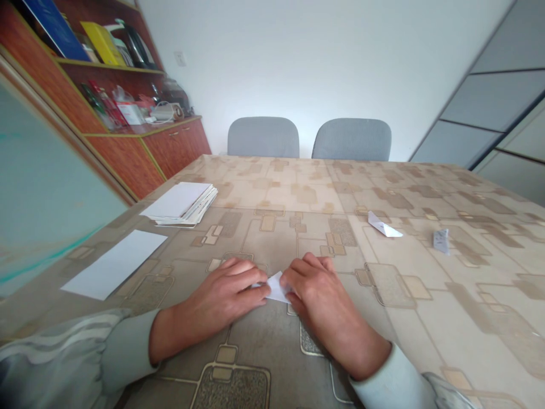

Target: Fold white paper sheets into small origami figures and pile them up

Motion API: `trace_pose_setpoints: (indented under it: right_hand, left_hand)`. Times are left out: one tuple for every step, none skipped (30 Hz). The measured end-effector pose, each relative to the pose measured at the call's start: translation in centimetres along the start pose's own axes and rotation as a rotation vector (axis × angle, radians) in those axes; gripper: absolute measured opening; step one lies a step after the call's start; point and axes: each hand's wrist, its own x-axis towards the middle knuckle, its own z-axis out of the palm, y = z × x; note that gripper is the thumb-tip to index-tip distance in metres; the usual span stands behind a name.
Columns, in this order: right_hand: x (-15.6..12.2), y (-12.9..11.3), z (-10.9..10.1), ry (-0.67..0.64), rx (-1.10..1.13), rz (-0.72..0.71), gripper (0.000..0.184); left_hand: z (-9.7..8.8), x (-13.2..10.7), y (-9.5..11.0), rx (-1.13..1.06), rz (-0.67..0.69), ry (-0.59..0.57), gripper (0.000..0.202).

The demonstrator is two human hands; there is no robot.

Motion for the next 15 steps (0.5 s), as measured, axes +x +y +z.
trace_pose_setpoints:
  right_hand:
    - [0.10, -0.21, 0.04, 0.003, -0.001, -0.040, 0.011]
    - [0.16, -0.41, 0.08, 0.007, -0.006, -0.063, 0.013]
    - [0.20, -0.57, 0.10, 0.009, -0.009, -0.074, 0.013]
    - [0.21, -0.71, 0.09, 0.008, -0.007, -0.078, 0.012]
    - [0.20, -0.81, 0.05, 0.004, -0.004, -0.081, 0.009]
    - [0.19, -0.88, -0.02, -0.004, -0.001, -0.084, 0.007]
    - [0.18, -0.93, -0.09, -0.010, -0.003, -0.088, 0.005]
    - [0.19, -0.96, -0.15, -0.013, -0.013, -0.094, 0.004]
    - [0.21, -0.97, -0.19, -0.008, -0.032, -0.100, 0.004]
    - [0.24, -0.98, -0.21, -0.002, -0.058, -0.109, 0.005]
    - [0.27, -0.99, -0.20, 0.006, -0.088, -0.119, 0.007]
    - [0.32, -1.00, -0.18, 0.016, -0.119, -0.128, 0.011]
    - [0.36, -1.02, -0.14, 0.030, -0.141, -0.137, 0.014]
    - [0.41, -1.06, -0.12, 0.044, -0.150, -0.142, 0.018]
    - [0.44, -1.12, -0.10, 0.056, -0.146, -0.146, 0.021]
  left_hand:
    - [0.07, 0.00, 0.00, 0.017, 0.011, -0.001, 0.016]
    - [0.13, 0.02, 0.01, 0.032, 0.013, 0.003, 0.017]
    - [0.18, 0.04, 0.02, 0.045, 0.017, 0.013, 0.017]
    - [0.24, 0.06, 0.05, 0.057, 0.022, 0.027, 0.018]
    - [0.31, 0.08, 0.08, 0.071, 0.027, 0.043, 0.019]
    - [0.38, 0.09, 0.12, 0.084, 0.031, 0.057, 0.020]
    - [0.46, 0.11, 0.15, 0.095, 0.033, 0.068, 0.022]
    - [0.55, 0.12, 0.17, 0.103, 0.030, 0.075, 0.023]
    - [0.63, 0.14, 0.20, 0.109, 0.025, 0.079, 0.024]
    - [0.69, 0.17, 0.21, 0.113, 0.016, 0.080, 0.025]
    - [0.73, 0.21, 0.23, 0.113, 0.008, 0.082, 0.027]
    - [0.73, 0.27, 0.25, 0.107, -0.004, 0.083, 0.029]
    - [0.68, 0.34, 0.29, 0.091, -0.017, 0.085, 0.029]
    - [0.59, 0.42, 0.33, 0.065, -0.031, 0.084, 0.028]
    - [0.45, 0.51, 0.39, 0.030, -0.044, 0.089, 0.027]
